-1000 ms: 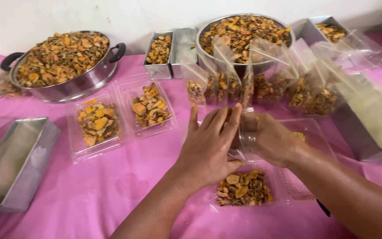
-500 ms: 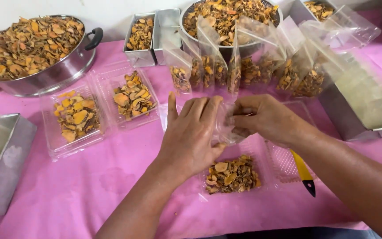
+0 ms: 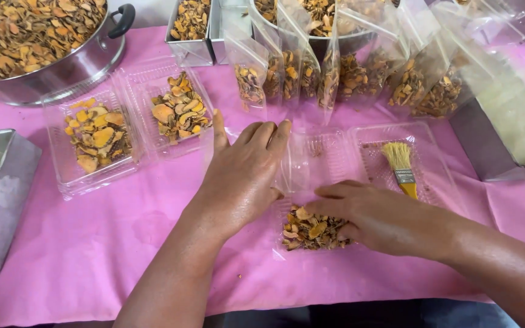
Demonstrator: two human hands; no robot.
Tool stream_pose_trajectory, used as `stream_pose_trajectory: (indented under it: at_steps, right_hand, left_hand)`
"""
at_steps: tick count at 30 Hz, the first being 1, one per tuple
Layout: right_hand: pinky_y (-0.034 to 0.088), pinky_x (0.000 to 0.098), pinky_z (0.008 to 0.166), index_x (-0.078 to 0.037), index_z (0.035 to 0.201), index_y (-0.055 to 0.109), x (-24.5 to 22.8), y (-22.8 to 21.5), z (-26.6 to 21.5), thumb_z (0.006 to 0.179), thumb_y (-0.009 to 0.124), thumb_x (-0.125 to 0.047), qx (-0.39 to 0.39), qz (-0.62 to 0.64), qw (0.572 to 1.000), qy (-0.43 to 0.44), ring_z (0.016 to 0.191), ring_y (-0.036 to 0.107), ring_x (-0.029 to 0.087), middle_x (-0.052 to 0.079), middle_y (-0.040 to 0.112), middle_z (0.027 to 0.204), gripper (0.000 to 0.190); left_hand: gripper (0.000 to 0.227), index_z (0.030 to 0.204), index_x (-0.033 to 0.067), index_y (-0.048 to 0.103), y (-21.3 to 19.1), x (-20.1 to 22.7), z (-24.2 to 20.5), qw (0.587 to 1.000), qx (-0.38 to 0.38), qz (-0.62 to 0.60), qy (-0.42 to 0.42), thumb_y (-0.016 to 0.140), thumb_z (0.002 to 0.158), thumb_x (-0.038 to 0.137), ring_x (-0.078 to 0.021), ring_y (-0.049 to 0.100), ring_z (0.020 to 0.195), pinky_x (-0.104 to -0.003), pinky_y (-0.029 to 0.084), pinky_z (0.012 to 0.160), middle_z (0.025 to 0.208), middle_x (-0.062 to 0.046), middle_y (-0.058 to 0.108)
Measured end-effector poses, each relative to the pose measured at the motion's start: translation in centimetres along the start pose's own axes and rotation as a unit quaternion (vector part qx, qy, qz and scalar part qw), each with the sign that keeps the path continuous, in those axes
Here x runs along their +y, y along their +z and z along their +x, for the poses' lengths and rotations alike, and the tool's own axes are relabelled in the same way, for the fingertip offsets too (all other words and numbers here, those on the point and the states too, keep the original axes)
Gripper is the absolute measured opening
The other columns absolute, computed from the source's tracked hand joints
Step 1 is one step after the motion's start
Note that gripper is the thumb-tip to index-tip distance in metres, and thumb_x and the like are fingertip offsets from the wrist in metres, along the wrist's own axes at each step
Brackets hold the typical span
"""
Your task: Packing dried tea slices into plastic containers and then into plastic bags at a production table.
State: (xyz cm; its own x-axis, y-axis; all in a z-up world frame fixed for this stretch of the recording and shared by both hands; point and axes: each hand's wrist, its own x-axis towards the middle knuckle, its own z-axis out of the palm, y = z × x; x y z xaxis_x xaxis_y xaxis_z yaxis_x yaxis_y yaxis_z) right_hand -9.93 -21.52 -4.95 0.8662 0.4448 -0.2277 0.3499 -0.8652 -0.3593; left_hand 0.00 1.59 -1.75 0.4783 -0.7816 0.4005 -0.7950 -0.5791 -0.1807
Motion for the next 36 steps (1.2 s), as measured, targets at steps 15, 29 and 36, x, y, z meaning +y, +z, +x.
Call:
stream_pose_trajectory:
  at_steps: [15, 29, 36]
  right_hand:
    - [0.049, 0.0375, 0.111, -0.018, 0.130, 0.070, -1.6, -1.0, 1.6, 0.098, 0.058, -0.022, 0.044, 0.042, 0.997, 0.057, 0.128, 0.066, 0.021, 0.001, 0.072, 0.130, 0.035]
    - [0.058, 0.0377, 0.100, -0.018, 0.107, 0.081, -2.2, -0.2, 3.3, 0.085, 0.076, -0.016, 0.067, 0.127, 0.987, 0.073, 0.112, 0.073, 0.022, 0.000, 0.075, 0.103, 0.023]
    - [0.059, 0.0326, 0.103, -0.016, 0.110, 0.085, -4.4, -3.7, 2.1, 0.089, 0.069, -0.005, 0.078, 0.163, 0.972, 0.151, 0.108, 0.077, 0.017, 0.001, 0.080, 0.101, 0.028]
  left_hand:
    - [0.109, 0.151, -0.0010, 0.039, -0.9, -0.3, 1.1, 0.976, -0.158, -0.109, -0.102, 0.098, 0.062, 0.021, -0.0359, 0.049, 0.135, -0.084, -0.004, 0.111, 0.131, -0.018, 0.057]
    - [0.105, 0.151, -0.0038, 0.036, -1.7, -0.3, 1.3, 0.966, -0.196, -0.130, -0.109, 0.095, 0.069, 0.022, -0.0391, 0.050, 0.134, -0.084, -0.003, 0.112, 0.133, -0.020, 0.056]
    - [0.109, 0.151, -0.0013, 0.033, -1.1, -0.6, 1.4, 0.964, -0.185, -0.161, -0.101, 0.097, 0.067, 0.026, -0.0404, 0.051, 0.133, -0.086, 0.002, 0.111, 0.131, -0.020, 0.056]
